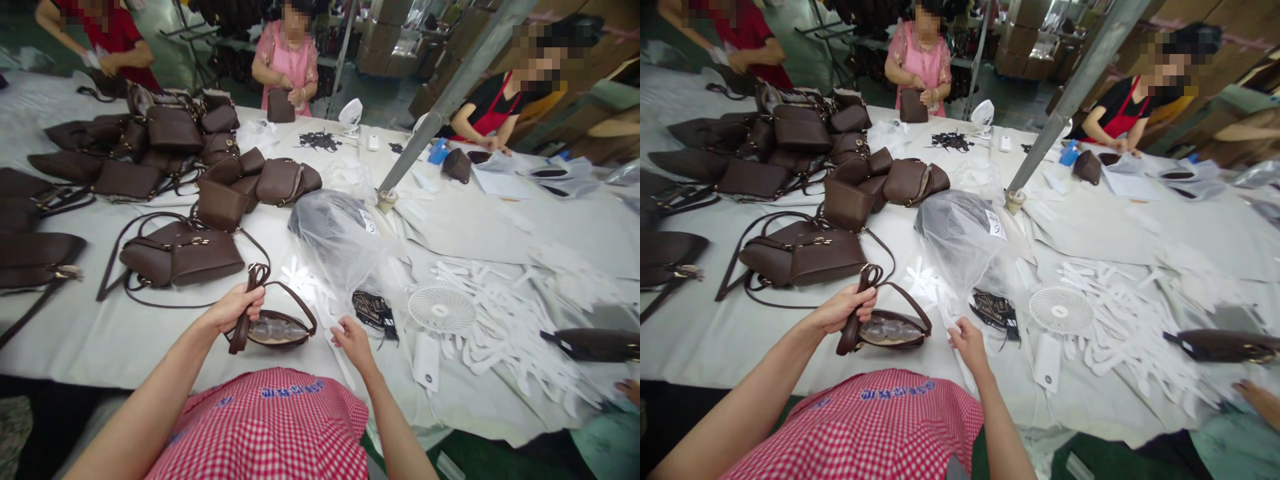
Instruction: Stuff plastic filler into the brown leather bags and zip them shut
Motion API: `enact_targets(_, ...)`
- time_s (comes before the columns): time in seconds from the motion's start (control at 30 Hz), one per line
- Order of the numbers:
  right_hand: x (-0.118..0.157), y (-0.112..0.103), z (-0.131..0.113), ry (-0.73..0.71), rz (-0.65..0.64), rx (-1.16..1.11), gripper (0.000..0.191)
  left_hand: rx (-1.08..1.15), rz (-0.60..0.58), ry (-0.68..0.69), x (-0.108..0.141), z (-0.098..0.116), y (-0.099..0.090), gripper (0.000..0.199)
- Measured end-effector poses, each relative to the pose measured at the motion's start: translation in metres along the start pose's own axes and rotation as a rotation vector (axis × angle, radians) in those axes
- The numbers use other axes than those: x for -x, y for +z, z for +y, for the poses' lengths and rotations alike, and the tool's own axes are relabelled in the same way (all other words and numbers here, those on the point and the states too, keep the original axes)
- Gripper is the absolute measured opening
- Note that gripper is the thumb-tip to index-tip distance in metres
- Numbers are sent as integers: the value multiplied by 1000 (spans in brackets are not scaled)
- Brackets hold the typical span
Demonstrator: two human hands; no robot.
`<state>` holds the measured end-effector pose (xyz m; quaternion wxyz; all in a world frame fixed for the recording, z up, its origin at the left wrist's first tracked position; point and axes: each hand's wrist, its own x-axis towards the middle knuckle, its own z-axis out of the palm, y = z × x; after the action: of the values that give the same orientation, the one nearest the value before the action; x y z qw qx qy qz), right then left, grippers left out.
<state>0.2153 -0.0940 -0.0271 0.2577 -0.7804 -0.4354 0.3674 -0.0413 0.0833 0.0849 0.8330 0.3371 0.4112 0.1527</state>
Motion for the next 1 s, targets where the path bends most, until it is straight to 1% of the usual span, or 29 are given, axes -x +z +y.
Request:
enact_targets(0.13,23,-27,-51,-282,201,-186,21,45,39,25,-7,-6,9,43)
enact_targets(0.2,29,-36,-76,-365,242,-339,23,93,44,39,-11,-9,15,44)
enact_targets(0.27,31,-38,-96,-380,191,-576,26,113,39,44,-14,-12,20,45)
enact_targets(0.33,30,-33,-109,-326,86,-756,26,101,29,41,-14,-13,26,46)
enact_targets(0.37,29,-29,-113,-284,29,-787,25,92,19,36,-14,-14,30,47)
enact_targets(0.43,24,-20,-121,-212,-63,-748,27,84,-17,27,-12,-14,36,47)
enact_targets(0.5,20,-10,-127,-214,-78,-635,31,87,-50,30,-10,-15,41,47)
enact_targets(0.53,19,-5,-130,-257,-57,-561,31,90,-62,36,-9,-16,44,48)
enact_targets(0.63,15,8,-138,-453,58,-307,29,109,-85,47,-7,-19,50,49)
enact_targets(0.7,14,16,-141,-531,127,-182,29,128,-90,58,-6,-20,53,49)
enact_targets(0.77,12,22,-143,-549,190,-120,29,150,-101,79,-5,-22,55,46)
enact_targets(0.83,11,25,-144,-547,222,-99,29,182,-129,107,-3,-23,55,44)
enact_targets(0.9,10,27,-145,-535,227,-92,29,211,-154,135,-2,-24,55,44)
enact_targets(1.0,8,28,-148,-517,229,-85,30,220,-120,177,-3,-27,52,47)
